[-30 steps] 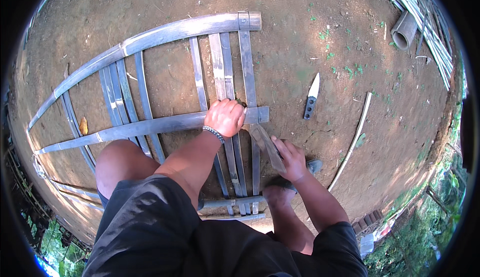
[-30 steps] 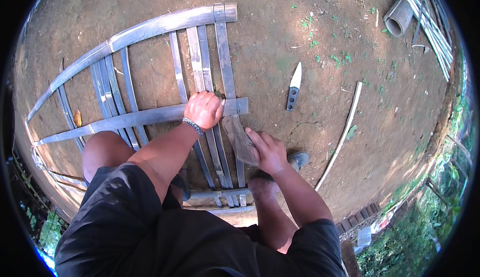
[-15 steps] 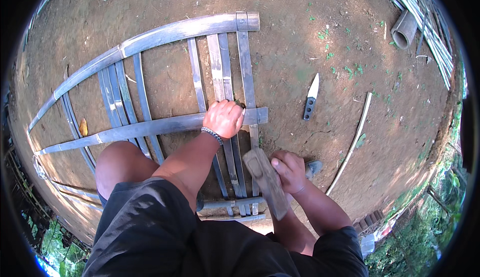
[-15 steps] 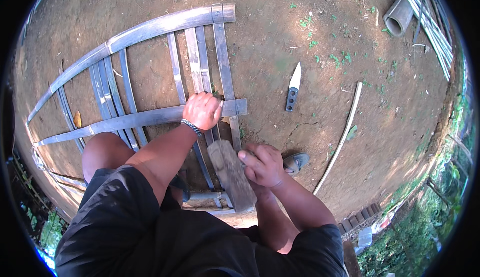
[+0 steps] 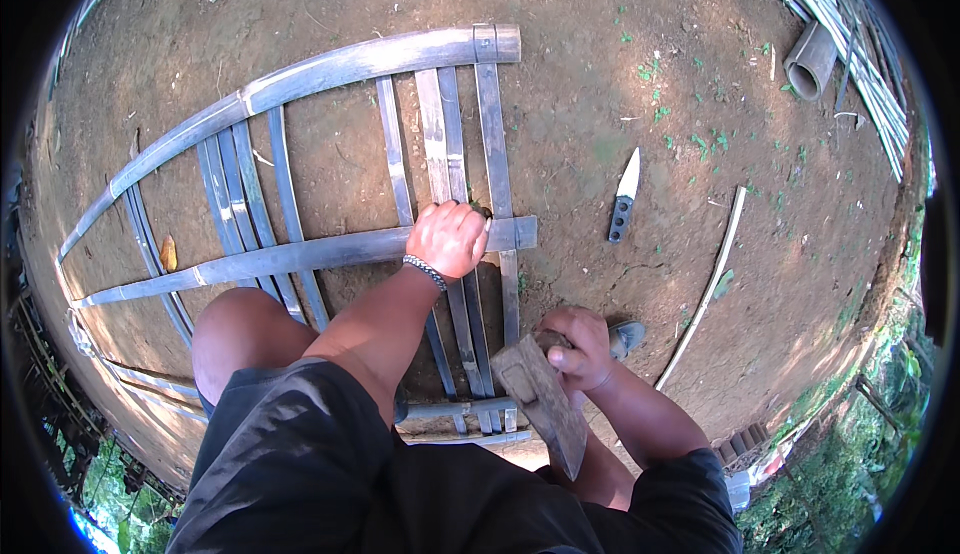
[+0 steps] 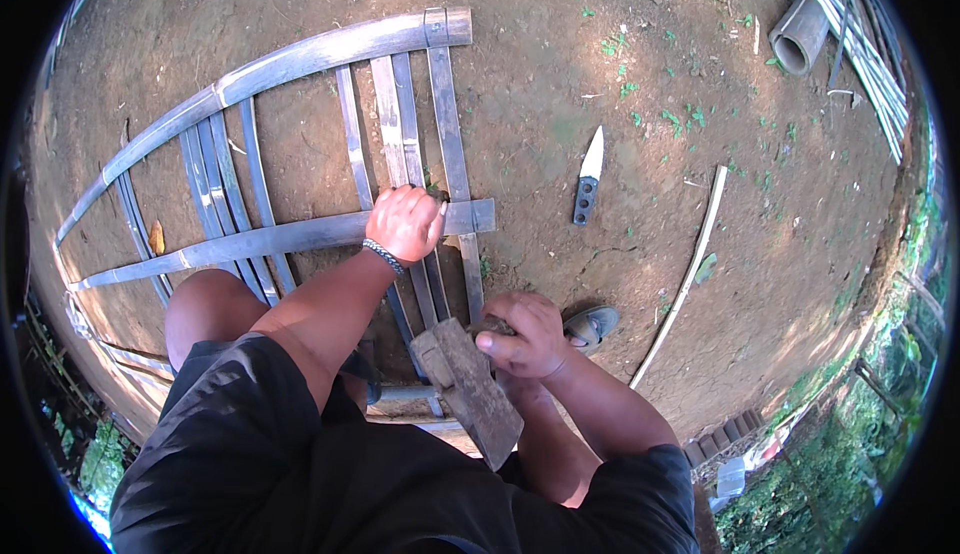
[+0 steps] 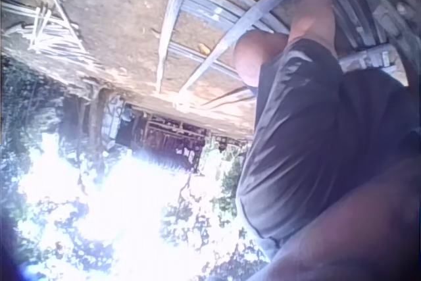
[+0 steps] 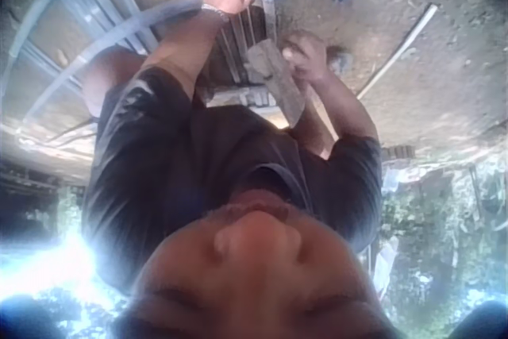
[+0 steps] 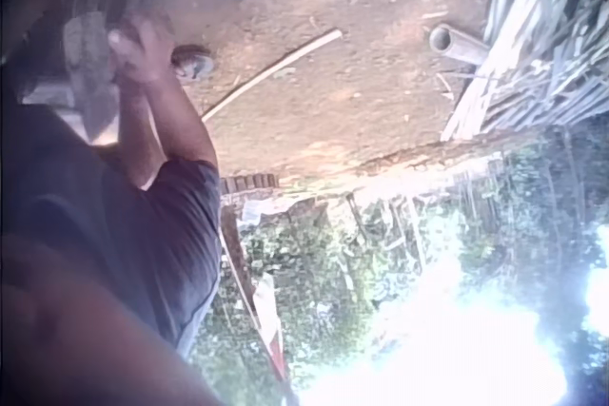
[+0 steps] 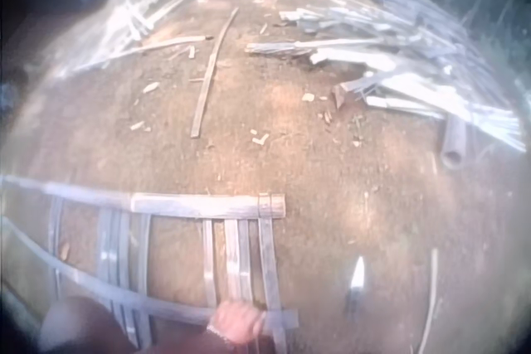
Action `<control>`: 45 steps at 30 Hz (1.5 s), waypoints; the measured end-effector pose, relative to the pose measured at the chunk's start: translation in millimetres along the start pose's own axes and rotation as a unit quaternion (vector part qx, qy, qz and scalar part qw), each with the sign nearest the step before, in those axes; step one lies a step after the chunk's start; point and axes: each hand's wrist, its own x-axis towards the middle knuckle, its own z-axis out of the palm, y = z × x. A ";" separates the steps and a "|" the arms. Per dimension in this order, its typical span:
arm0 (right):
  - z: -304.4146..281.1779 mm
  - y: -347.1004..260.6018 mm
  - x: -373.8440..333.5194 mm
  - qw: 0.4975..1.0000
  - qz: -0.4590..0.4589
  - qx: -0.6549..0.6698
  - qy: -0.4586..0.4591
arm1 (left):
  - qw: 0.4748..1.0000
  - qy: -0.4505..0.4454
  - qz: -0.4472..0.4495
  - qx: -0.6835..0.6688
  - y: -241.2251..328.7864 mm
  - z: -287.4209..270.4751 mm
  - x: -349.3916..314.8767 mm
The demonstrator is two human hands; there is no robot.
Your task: The person constructs a bamboo structure by securing bamboo slats to a larger bamboo frame. They use a small knife and a hand axe to shape and wedge pieces into place, and use their hands to position and secure the slats.
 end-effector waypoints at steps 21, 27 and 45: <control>-8.1 8.7 -13.2 0.964 0.168 -0.156 -0.135 | 1.000 -0.017 -0.003 0.006 -0.3 -2.6 0.1; 3.9 22.2 -15.4 0.983 0.114 -0.120 -0.077 | 1.000 0.002 0.005 -0.013 3.9 -1.2 2.7; -5.7 27.9 -11.0 0.919 0.269 -0.213 -0.191 | 1.000 0.000 0.007 -0.020 -1.3 0.2 3.7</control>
